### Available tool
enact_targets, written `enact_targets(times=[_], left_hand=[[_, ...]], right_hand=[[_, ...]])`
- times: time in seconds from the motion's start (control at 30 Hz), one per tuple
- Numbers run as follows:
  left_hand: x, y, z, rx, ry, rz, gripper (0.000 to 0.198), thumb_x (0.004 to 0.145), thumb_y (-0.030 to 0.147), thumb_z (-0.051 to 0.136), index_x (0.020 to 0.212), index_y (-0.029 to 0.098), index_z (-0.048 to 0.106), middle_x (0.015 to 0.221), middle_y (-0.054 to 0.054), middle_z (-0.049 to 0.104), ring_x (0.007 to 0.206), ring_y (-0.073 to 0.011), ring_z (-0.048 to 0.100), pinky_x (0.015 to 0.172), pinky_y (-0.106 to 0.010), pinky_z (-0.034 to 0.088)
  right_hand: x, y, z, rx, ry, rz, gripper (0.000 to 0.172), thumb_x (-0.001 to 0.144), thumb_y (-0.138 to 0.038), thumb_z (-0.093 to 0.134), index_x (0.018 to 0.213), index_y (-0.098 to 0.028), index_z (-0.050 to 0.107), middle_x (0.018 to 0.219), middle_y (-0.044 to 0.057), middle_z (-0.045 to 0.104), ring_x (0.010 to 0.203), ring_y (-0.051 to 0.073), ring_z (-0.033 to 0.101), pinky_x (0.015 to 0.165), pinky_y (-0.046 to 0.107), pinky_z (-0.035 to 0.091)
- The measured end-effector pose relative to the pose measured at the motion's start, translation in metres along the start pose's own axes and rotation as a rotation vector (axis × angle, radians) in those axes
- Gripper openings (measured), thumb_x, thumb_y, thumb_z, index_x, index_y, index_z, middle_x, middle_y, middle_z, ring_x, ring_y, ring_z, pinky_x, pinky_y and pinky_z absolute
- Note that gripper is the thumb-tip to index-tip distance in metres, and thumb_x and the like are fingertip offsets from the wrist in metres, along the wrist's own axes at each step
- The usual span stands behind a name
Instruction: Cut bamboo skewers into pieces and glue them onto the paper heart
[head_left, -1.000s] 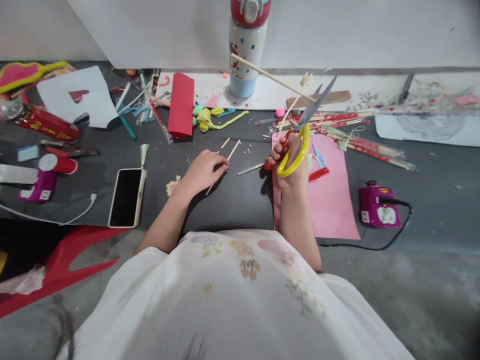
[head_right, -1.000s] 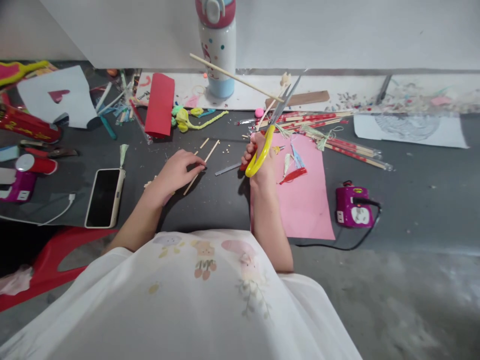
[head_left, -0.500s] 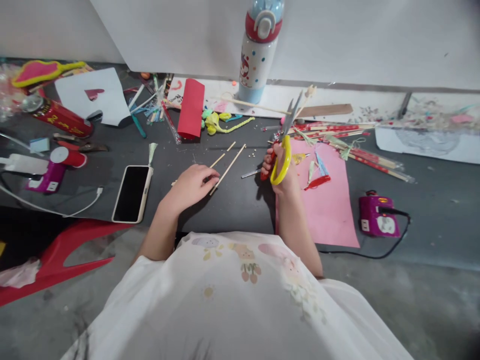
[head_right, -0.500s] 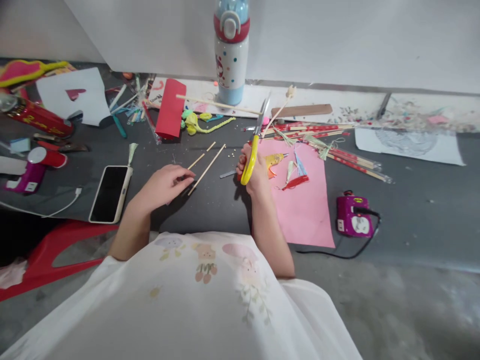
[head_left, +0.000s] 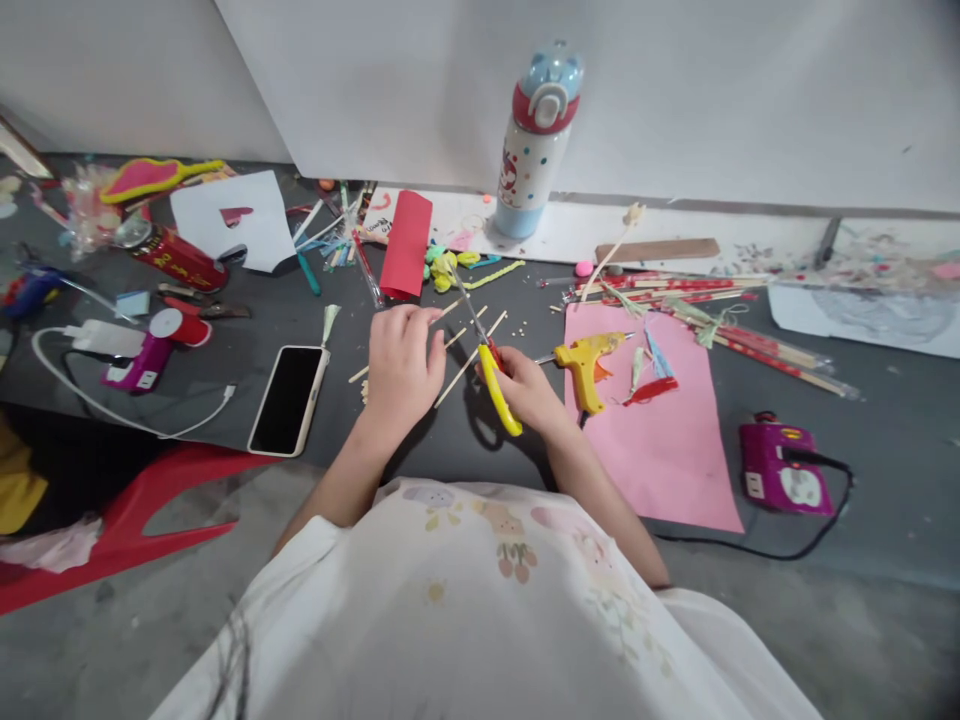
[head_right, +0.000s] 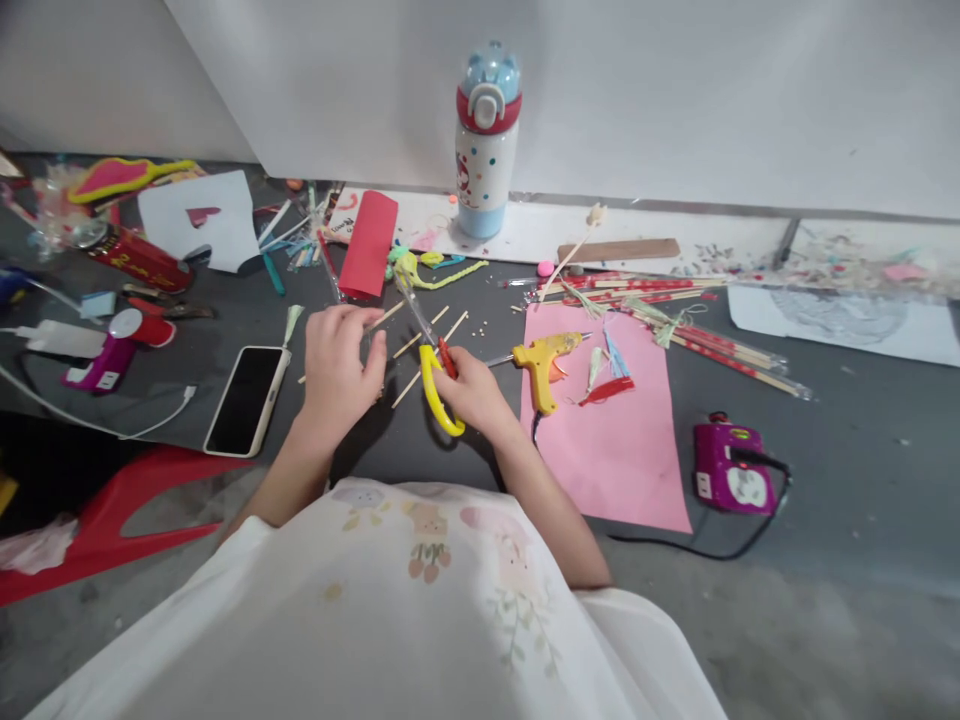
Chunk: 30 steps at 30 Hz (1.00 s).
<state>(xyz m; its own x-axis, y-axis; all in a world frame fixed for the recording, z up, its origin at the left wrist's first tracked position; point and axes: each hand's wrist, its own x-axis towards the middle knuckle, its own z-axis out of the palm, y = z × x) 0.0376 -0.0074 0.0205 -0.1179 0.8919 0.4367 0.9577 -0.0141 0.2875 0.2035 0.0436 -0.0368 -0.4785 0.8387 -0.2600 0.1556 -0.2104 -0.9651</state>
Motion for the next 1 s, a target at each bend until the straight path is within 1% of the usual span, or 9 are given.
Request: enact_targets(times=[0.1,0.17,0.23,0.33,0.47,0.63,0.73,0.87,1.0], left_hand=[[0.005,-0.006,0.008,0.028,-0.002,-0.010,0.028,0.092,0.029,0.039,0.111,0.016,0.056,0.107,-0.011,0.060,0.103,-0.0235,0.051,0.093,-0.036,0.039],[0.006,-0.008,0.012,-0.007,-0.011,-0.009,0.028,0.093,0.030,0.039,0.109,0.016,0.057,0.105,-0.010,0.062,0.099,-0.0208,0.055,0.090,-0.032,0.042],[0.006,-0.008,0.015,-0.055,-0.008,-0.014,0.027,0.094,0.029,0.038,0.107,0.016,0.058,0.101,-0.008,0.064,0.094,-0.0180,0.058,0.085,-0.028,0.043],[0.006,-0.011,0.017,-0.101,0.026,-0.005,0.025,0.094,0.026,0.038,0.100,0.017,0.061,0.092,-0.006,0.066,0.087,-0.0153,0.060,0.079,-0.025,0.044],[0.006,-0.017,0.016,-0.094,0.085,0.048,0.021,0.091,0.023,0.043,0.091,0.017,0.063,0.083,-0.004,0.067,0.079,-0.0137,0.061,0.072,-0.023,0.044],[0.008,-0.023,0.015,-0.092,0.135,0.118,0.017,0.088,0.020,0.048,0.088,0.017,0.064,0.080,-0.004,0.068,0.075,-0.0128,0.061,0.069,-0.022,0.044],[0.012,-0.026,0.013,-0.128,0.147,0.170,0.015,0.086,0.017,0.049,0.085,0.017,0.064,0.080,-0.004,0.068,0.075,-0.0125,0.062,0.069,-0.022,0.045],[0.015,-0.028,0.010,-0.150,0.159,0.230,0.015,0.084,0.015,0.049,0.079,0.017,0.063,0.075,-0.003,0.067,0.071,-0.0119,0.061,0.065,-0.021,0.045],[0.015,-0.029,0.007,-0.150,0.200,0.291,0.012,0.081,0.012,0.051,0.076,0.016,0.062,0.071,-0.003,0.066,0.067,-0.0120,0.060,0.063,-0.021,0.045]], right_hand=[[-0.004,-0.004,0.001,-0.293,-0.017,-0.126,0.022,0.079,-0.040,0.054,0.084,-0.019,0.056,0.069,-0.004,0.053,0.060,0.010,0.043,0.057,0.023,0.032],[-0.006,-0.008,0.001,-0.369,-0.024,-0.144,0.020,0.077,-0.038,0.055,0.083,-0.019,0.054,0.067,-0.005,0.052,0.060,0.010,0.044,0.057,0.023,0.032],[-0.008,-0.012,0.001,-0.397,-0.041,-0.144,0.019,0.076,-0.037,0.057,0.083,-0.019,0.053,0.065,-0.005,0.050,0.059,0.010,0.043,0.056,0.023,0.030],[-0.010,-0.014,0.002,-0.405,-0.075,-0.161,0.018,0.076,-0.035,0.056,0.083,-0.019,0.052,0.064,-0.005,0.050,0.058,0.010,0.042,0.055,0.022,0.029],[-0.013,-0.015,0.003,-0.388,-0.123,-0.172,0.017,0.076,-0.034,0.056,0.083,-0.019,0.051,0.064,-0.006,0.048,0.058,0.010,0.041,0.056,0.022,0.030],[-0.013,-0.015,0.004,-0.382,-0.146,-0.175,0.018,0.076,-0.035,0.057,0.083,-0.019,0.050,0.063,-0.006,0.048,0.058,0.009,0.042,0.056,0.022,0.032],[-0.013,-0.014,0.004,-0.361,-0.156,-0.182,0.020,0.074,-0.034,0.059,0.084,-0.019,0.051,0.064,-0.006,0.048,0.058,0.009,0.043,0.057,0.022,0.033],[-0.012,-0.012,0.005,-0.327,-0.170,-0.198,0.020,0.075,-0.034,0.058,0.086,-0.019,0.050,0.065,-0.006,0.049,0.058,0.009,0.045,0.057,0.022,0.035],[-0.011,-0.012,0.007,-0.314,-0.164,-0.198,0.025,0.074,-0.038,0.060,0.086,-0.020,0.048,0.066,-0.005,0.050,0.057,0.009,0.044,0.056,0.022,0.035]])
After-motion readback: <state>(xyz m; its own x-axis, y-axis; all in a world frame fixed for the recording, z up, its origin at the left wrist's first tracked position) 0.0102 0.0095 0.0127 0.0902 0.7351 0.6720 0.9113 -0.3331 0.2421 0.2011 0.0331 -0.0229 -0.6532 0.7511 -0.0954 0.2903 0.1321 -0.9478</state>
